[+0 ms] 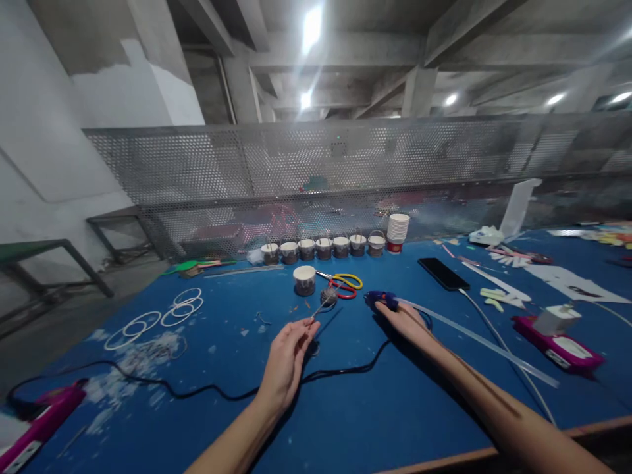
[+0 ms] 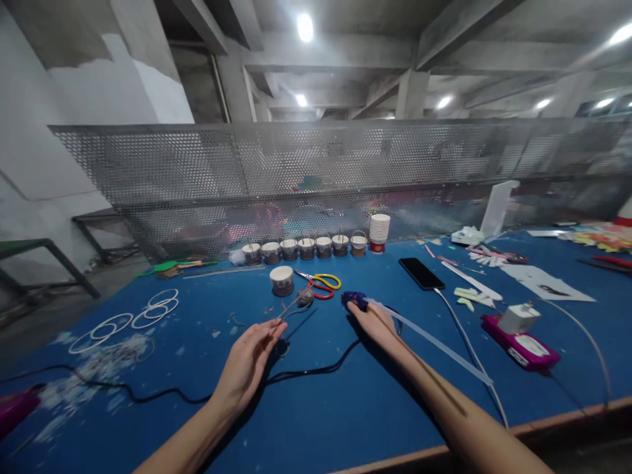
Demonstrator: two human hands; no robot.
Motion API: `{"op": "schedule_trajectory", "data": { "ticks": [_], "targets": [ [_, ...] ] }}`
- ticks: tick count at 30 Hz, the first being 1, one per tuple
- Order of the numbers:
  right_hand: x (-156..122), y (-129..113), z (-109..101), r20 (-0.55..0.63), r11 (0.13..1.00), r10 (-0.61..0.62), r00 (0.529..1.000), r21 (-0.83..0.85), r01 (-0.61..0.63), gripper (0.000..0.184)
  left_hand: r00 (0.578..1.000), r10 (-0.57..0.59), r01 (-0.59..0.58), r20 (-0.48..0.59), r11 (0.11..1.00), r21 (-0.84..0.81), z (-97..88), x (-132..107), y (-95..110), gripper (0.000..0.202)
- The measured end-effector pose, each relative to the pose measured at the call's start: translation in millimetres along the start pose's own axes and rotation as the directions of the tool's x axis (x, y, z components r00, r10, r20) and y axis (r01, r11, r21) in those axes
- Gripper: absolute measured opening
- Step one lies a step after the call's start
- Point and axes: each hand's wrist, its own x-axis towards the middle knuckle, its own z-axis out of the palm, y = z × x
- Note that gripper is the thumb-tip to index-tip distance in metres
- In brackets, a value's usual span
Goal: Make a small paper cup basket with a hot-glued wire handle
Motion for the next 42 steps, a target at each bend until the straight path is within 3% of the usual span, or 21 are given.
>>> {"op": "schedule_trajectory", "data": {
  "ticks": [6, 9, 11, 14, 16, 19, 25, 34, 38, 42],
  "targets": [
    [-12, 9, -11, -0.001, 0.996, 0.004, 1.000, -0.085, -0.004, 0.036, 1.000, 0.020, -0.019, 0.022, 1.000, -0.013, -1.4, -2, 4, 0.016],
    [-41, 15, -22, -0.117, 0.998, -0.036, 0.992, -0.060, 0.029, 0.025, 0.999, 0.018, -0.017, 0.034, 0.999, -0.029, 0.0, -4, 6, 0.017],
    [-63, 9, -23, -0.173, 0.992, -0.085, 0.981, 0.078, 0.099, 0.023, 0.999, 0.009, -0.007, 0.051, 0.999, -0.038, 2.2, -7, 7, 0.017],
    [-84, -18, -12, -0.053, 0.906, -0.217, 0.975, 0.361, 0.222, 0.020, 0.997, -0.018, 0.021, 0.078, 0.999, -0.045, 6.1, -11, 7, 0.014],
    [-84, -42, 2, 0.020, 0.836, -0.273, 0.962, 0.500, 0.227, 0.016, 0.995, -0.040, 0.044, 0.087, 0.998, -0.043, 7.8, -14, 6, 0.011],
    [-68, -70, 27, 0.104, 0.736, -0.260, 0.960, 0.665, 0.127, 0.019, 0.994, -0.053, 0.056, 0.093, 0.998, -0.038, 8.0, -17, 5, 0.010],
    [-53, -88, 55, 0.165, 0.554, -0.259, 0.952, 0.832, 0.006, 0.019, 0.995, -0.040, 0.042, 0.087, 0.999, -0.023, 7.0, -17, 9, 0.011],
    [-59, -86, 53, 0.146, 0.490, -0.179, 0.973, 0.871, -0.040, 0.013, 0.991, -0.106, 0.099, 0.079, 0.991, 0.087, 7.3, -18, 9, 0.012],
    [-58, -85, 55, 0.158, 0.498, -0.145, 0.977, 0.864, -0.066, 0.014, 0.997, -0.077, 0.074, 0.012, 0.983, 0.165, 4.4, -15, 6, 0.019],
    [-59, -85, 57, 0.193, 0.492, -0.128, 0.973, 0.864, -0.106, 0.013, 0.997, -0.074, 0.065, 0.039, 0.979, 0.193, 4.9, -13, 4, 0.020]
  ]
}}
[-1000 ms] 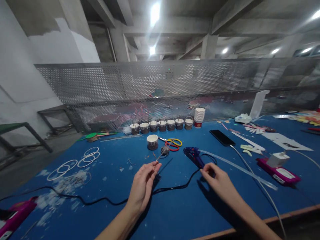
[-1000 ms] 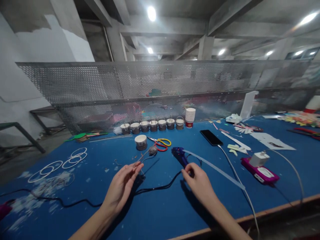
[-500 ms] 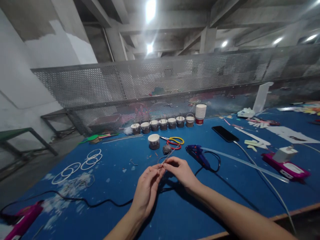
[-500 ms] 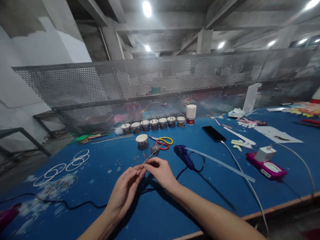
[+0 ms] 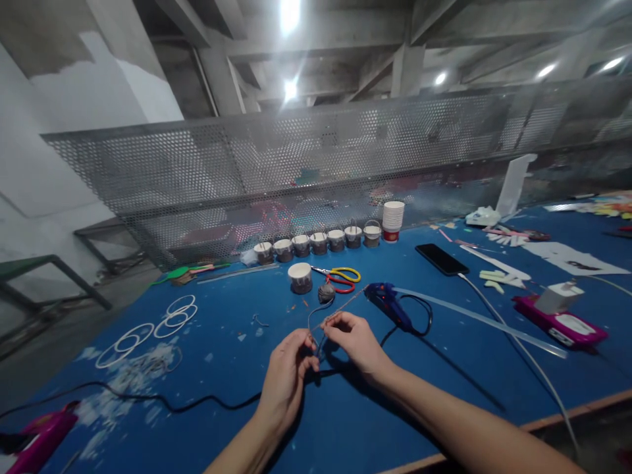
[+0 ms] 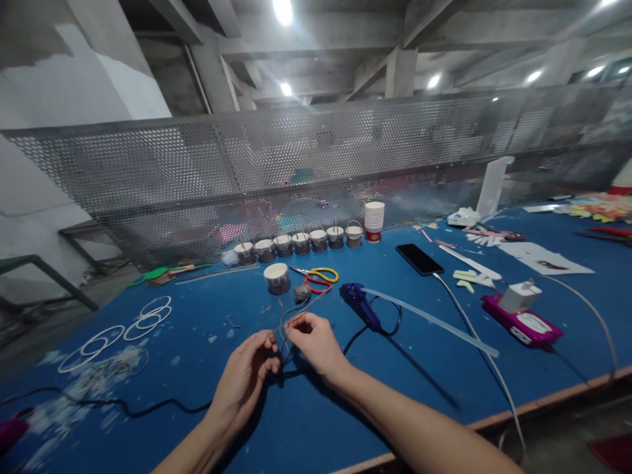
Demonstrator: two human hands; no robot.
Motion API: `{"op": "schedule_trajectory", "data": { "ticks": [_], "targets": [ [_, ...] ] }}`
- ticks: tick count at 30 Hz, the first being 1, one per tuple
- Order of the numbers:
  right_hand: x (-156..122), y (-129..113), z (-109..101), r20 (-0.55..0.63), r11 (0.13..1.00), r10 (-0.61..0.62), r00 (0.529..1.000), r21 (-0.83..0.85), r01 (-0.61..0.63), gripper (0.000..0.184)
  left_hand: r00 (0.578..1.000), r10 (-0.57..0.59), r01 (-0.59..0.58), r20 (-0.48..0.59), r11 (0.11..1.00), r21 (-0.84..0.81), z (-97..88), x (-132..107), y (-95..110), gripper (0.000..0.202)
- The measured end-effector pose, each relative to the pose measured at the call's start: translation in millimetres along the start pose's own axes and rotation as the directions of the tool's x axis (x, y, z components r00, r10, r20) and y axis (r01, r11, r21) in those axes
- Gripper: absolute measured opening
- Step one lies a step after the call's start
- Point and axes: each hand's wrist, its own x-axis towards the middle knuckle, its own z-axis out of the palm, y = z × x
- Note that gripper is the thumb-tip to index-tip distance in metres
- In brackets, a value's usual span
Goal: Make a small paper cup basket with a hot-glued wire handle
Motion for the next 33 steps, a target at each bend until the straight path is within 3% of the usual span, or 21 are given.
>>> {"op": "schedule_trajectory", "data": {
  "ticks": [9, 12, 16, 19, 27, 33],
  "targets": [
    [-3, 1, 4, 0.019, 0.993, 0.059, 0.998, 0.104, -0.061, 0.014, 0.990, -0.105, 0.116, 0.098, 0.987, -0.115, -3.2, 3, -3, 0.031],
    [-6, 1, 6, 0.079, 0.974, 0.091, 0.993, 0.201, -0.105, 0.019, 0.980, -0.158, 0.177, 0.121, 0.970, -0.169, -6.1, 5, -5, 0.033],
    [-11, -1, 7, 0.204, 0.903, 0.190, 0.960, 0.347, -0.253, 0.025, 0.969, -0.196, 0.229, 0.152, 0.940, -0.251, -8.9, 10, -7, 0.029],
    [-12, -4, 6, 0.217, 0.879, 0.233, 0.948, 0.369, -0.301, 0.027, 0.964, -0.226, 0.260, 0.142, 0.917, -0.304, -9.3, 12, -8, 0.025],
    [-8, 0, 1, 0.194, 0.909, 0.192, 0.962, 0.335, -0.249, 0.038, 0.938, -0.323, 0.346, 0.124, 0.870, -0.352, -6.9, 11, -6, 0.025],
    [-6, 2, -2, 0.074, 0.971, 0.085, 0.994, 0.218, -0.099, 0.043, 0.931, -0.338, 0.365, 0.138, 0.867, -0.338, -5.7, 9, -7, 0.028]
  ]
}}
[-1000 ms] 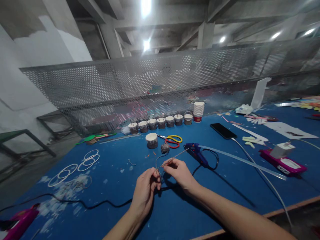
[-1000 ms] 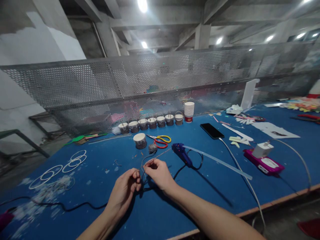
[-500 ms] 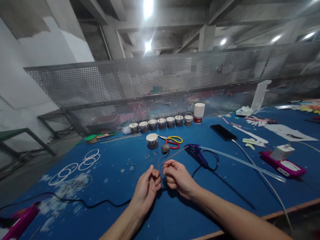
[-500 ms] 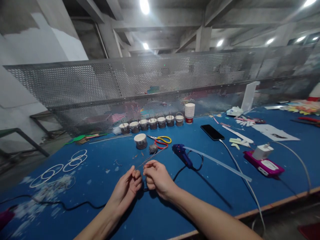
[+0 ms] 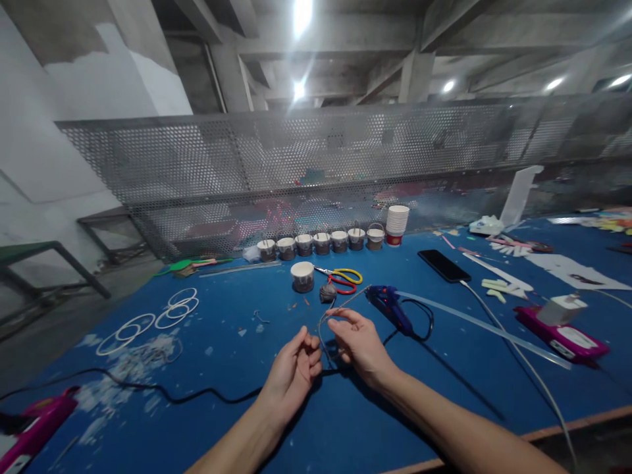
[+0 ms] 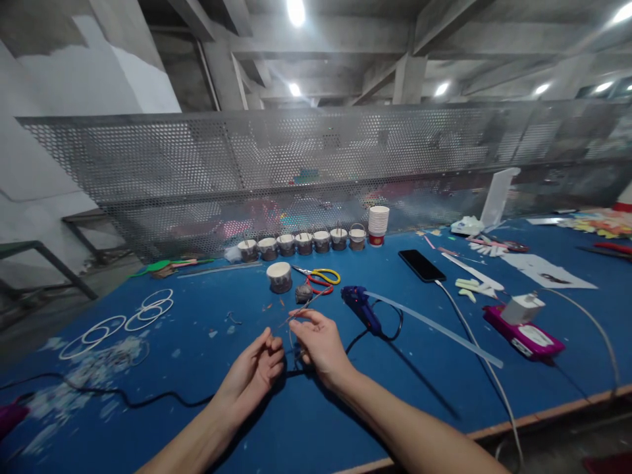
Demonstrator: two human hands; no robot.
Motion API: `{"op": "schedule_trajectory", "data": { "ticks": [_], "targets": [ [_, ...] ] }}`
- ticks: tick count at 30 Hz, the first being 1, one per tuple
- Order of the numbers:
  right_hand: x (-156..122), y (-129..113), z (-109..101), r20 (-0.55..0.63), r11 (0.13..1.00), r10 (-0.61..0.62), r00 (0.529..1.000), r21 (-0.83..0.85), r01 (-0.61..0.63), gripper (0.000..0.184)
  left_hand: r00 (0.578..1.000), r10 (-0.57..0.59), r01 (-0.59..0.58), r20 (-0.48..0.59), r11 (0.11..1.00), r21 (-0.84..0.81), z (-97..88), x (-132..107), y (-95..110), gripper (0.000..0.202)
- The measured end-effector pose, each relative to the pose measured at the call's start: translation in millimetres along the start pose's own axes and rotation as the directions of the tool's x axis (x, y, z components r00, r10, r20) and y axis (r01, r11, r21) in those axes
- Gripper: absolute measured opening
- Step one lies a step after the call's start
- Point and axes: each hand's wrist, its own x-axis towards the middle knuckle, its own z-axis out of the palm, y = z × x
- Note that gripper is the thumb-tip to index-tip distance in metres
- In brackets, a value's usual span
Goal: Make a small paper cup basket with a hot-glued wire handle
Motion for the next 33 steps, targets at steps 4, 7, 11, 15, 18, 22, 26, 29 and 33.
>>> {"op": "schedule_trajectory", "data": {
  "ticks": [4, 7, 11, 15, 18, 22, 26, 29, 33],
  "targets": [
    [1, 0, -2, -0.056, 0.997, -0.038, 0.998, -0.071, 0.034, 0.039, 1.000, -0.019, 0.019, 0.013, 1.000, 0.007, 1.0, 0, -2, 0.028],
    [2, 1, -4, -0.070, 0.996, -0.047, 0.996, -0.077, 0.042, 0.036, 1.000, 0.009, -0.008, -0.004, 0.995, 0.102, 1.8, -2, -3, 0.025],
    [5, 1, -9, -0.096, 0.997, -0.040, 0.995, -0.073, 0.033, 0.034, 0.982, 0.186, -0.166, -0.023, 0.924, 0.344, 2.9, -5, -3, 0.017],
    [8, 0, -13, -0.113, 0.993, -0.033, 0.993, -0.114, 0.020, 0.035, 0.920, 0.391, -0.306, 0.012, 0.699, 0.647, 4.0, -8, 2, 0.016],
    [8, -1, -12, -0.101, 0.990, -0.035, 0.994, -0.139, 0.021, 0.036, 0.862, 0.500, -0.371, 0.082, 0.512, 0.775, 4.1, -8, 5, 0.011],
    [6, 0, -9, -0.082, 0.990, -0.025, 0.996, -0.138, 0.013, 0.036, 0.780, 0.598, -0.462, 0.184, 0.353, 0.814, 1.7, -7, 5, 0.017],
    [4, 3, -7, -0.025, 0.994, -0.014, 1.000, -0.111, 0.011, 0.036, 0.785, 0.590, -0.453, 0.188, 0.341, 0.824, -0.2, -7, 2, 0.020],
    [5, 6, -6, -0.013, 0.996, 0.004, 1.000, -0.088, -0.005, 0.035, 0.807, 0.563, -0.428, 0.179, 0.348, 0.834, -0.4, -7, 1, 0.019],
    [4, 9, -4, 0.009, 0.997, 0.043, 0.999, -0.068, -0.042, 0.037, 0.833, 0.531, -0.401, 0.156, 0.384, 0.832, -1.0, -7, -1, 0.019]
  ]
}}
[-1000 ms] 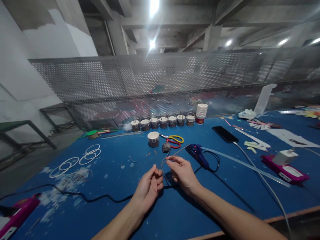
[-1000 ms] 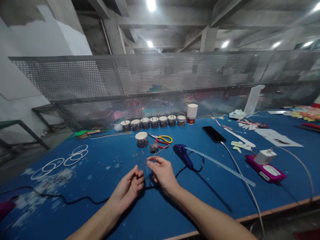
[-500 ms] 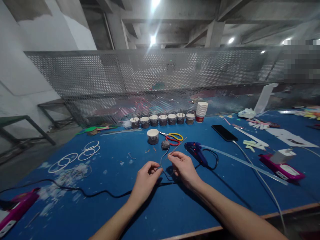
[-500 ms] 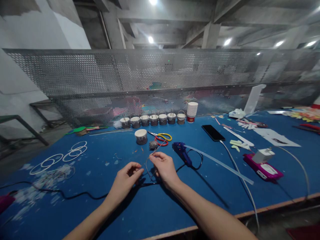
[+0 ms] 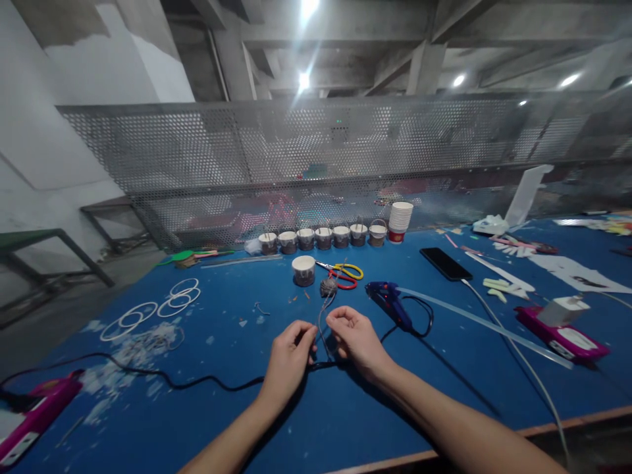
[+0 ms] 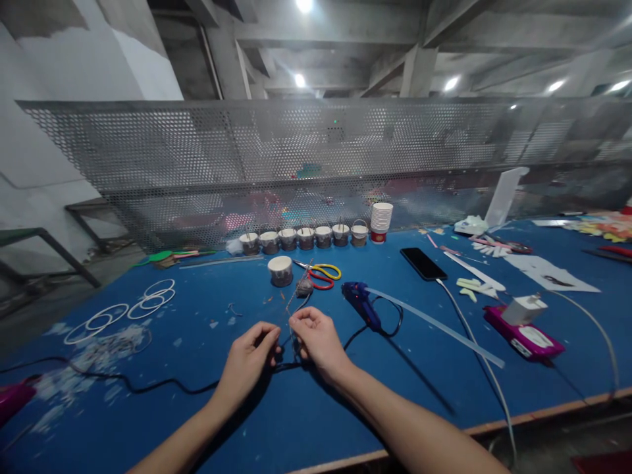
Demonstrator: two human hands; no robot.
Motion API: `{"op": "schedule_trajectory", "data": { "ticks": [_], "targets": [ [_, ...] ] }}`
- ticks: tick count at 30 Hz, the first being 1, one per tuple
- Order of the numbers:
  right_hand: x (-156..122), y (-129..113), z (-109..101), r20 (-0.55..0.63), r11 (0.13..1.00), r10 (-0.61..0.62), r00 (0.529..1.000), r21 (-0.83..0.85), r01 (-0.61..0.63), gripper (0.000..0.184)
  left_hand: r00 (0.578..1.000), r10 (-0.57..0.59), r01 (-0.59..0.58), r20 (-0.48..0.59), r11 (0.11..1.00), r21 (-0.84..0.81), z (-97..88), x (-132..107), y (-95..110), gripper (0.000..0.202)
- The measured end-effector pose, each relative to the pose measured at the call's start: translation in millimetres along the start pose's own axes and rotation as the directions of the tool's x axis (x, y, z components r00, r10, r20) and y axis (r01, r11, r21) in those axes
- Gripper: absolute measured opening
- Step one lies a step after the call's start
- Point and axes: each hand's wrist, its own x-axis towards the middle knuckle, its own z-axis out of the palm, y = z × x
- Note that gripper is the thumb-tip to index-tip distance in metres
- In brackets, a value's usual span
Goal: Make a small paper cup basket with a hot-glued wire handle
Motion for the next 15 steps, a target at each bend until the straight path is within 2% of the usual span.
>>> {"op": "schedule_trajectory", "data": {
  "ticks": [4, 7, 11, 15],
  "targets": [
    [-1.8, -0.2, 0.7, 0.016, 1.000, 0.008, 1.000, -0.010, -0.008, 0.037, 0.999, -0.027, 0.029, 0.030, 0.997, -0.066, 1.0, 0.3, 0.0, 0.020],
    [-2.3, -1.7, 0.6, 0.010, 1.000, 0.012, 1.000, -0.010, -0.012, 0.039, 0.994, -0.086, 0.097, 0.070, 0.981, -0.167, 2.7, 0.8, 0.2, 0.024],
    [-1.7, -2.4, 1.2, 0.002, 1.000, 0.028, 1.000, -0.012, -0.028, 0.042, 0.980, -0.145, 0.180, 0.139, 0.939, -0.294, 5.1, 1.7, -2.0, 0.032],
    [-0.5, 0.8, 1.5, -0.002, 0.999, 0.030, 1.000, -0.013, -0.030, 0.041, 0.958, -0.238, 0.284, 0.160, 0.864, -0.415, 5.9, 0.9, -3.8, 0.025]
  ]
}}
